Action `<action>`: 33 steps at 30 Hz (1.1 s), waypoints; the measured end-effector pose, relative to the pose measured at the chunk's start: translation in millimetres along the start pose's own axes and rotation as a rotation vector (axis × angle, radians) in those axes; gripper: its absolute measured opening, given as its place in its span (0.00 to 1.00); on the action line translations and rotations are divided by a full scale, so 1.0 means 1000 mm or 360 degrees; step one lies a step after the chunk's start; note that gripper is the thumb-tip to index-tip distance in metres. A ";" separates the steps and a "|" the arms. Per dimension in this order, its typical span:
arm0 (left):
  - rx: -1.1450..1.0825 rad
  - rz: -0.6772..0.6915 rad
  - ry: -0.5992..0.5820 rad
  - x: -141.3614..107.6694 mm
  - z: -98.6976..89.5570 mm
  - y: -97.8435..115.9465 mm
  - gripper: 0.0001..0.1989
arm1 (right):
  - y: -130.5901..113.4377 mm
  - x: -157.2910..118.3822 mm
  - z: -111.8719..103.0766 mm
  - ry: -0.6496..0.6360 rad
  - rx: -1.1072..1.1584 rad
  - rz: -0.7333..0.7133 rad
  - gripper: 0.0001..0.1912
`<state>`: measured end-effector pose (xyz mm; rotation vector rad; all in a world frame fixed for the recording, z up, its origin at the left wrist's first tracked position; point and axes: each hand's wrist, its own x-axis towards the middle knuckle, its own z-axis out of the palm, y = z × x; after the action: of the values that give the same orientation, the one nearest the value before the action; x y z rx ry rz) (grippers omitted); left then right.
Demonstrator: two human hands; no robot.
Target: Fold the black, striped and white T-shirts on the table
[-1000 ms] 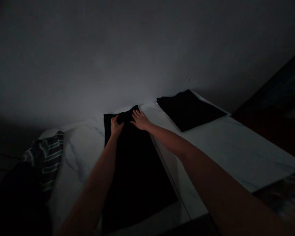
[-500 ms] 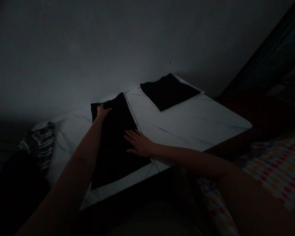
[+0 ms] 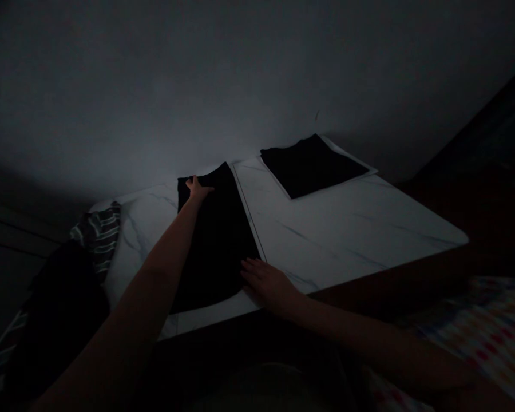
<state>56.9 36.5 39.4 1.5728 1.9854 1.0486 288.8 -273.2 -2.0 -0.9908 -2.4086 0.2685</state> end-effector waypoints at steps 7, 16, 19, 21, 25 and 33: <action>0.0397 0.0054 -0.0087 -0.004 -0.020 -0.010 0.32 | 0.002 0.015 -0.025 -0.0170 -0.0016 -0.0017 0.13; 0.0910 0.0565 -0.0162 -0.010 -0.007 -0.021 0.24 | 0.098 0.177 0.001 -0.0133 -0.0139 0.0321 0.23; 0.1054 0.0570 -0.0157 -0.017 0.001 -0.034 0.30 | 0.141 0.245 0.025 -0.0126 -0.0264 0.0350 0.27; 0.1102 0.0568 -0.0134 -0.019 0.005 -0.039 0.33 | 0.161 0.284 0.033 -0.0149 -0.0344 0.0409 0.29; 0.1096 0.0584 -0.0150 -0.018 0.005 -0.043 0.39 | 0.187 0.336 0.046 -0.0276 -0.0454 0.0563 0.34; 0.0969 0.0590 -0.0204 -0.017 0.005 -0.048 0.37 | 0.211 0.351 0.074 -0.0189 -0.0564 0.0787 0.37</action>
<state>34.2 18.1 -2.5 2.3237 2.0828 0.4415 164.8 124.2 -5.7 -1.7777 -2.3256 0.0697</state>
